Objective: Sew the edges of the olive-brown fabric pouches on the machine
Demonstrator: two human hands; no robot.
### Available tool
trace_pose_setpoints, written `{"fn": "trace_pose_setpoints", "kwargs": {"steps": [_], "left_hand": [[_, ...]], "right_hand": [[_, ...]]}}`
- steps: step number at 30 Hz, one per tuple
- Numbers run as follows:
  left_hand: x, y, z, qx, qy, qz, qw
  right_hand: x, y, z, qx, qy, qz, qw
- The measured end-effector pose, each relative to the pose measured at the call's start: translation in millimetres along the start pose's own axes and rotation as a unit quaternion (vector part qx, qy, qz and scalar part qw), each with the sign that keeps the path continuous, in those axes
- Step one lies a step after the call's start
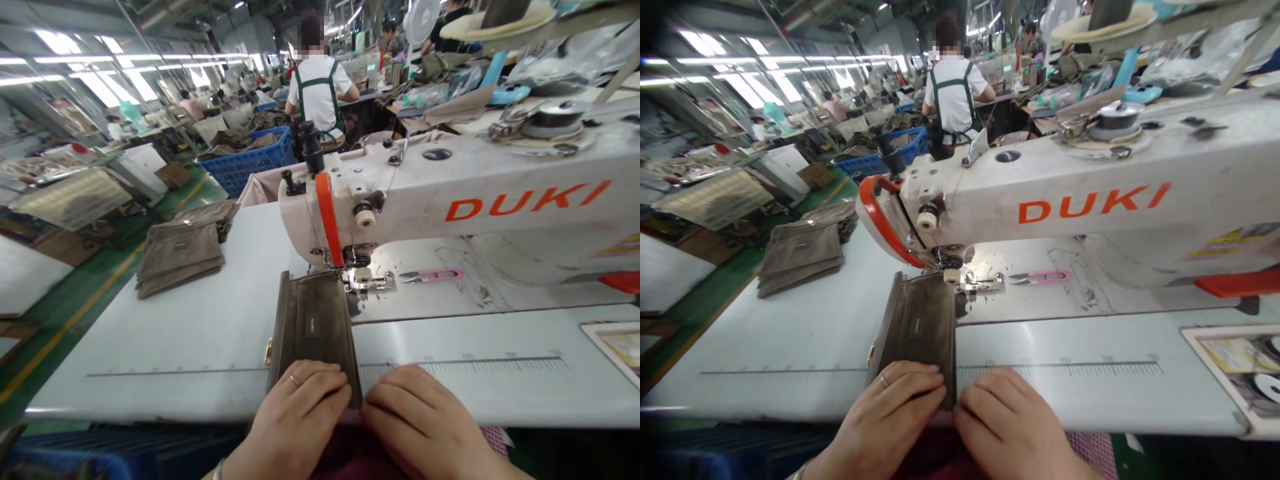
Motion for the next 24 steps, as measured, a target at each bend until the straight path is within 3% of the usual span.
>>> {"fn": "trace_pose_setpoints", "kwargs": {"steps": [8, 13, 17, 24], "left_hand": [[-1, -2, -8.4, -0.073, 0.0, -0.011, 0.997], [-3, 5, 2.3, -0.004, -0.018, -0.006, 1.0], [-4, 14, -2.1, 0.0, -0.016, -0.008, 1.0], [-1, 11, -12.1, -0.093, 0.008, 0.055, 0.994]], "right_hand": [[0, 1, 0, 0.004, -0.001, 0.014, 1.0], [0, 1, 0, -0.002, -0.015, 0.009, 1.0], [-3, 1, -1, 0.0, -0.003, 0.013, 1.0], [1, 3, 1, -0.072, -0.056, -0.053, 0.994]]}}
Point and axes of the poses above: each hand's wrist, its own y-axis towards the middle knuckle, its own z-axis out of the palm, x = y × z, the point moved 8 cm from there along y, towards the middle knuckle, and after that the axes turned 15 degrees about z, right-handed, at the moved point
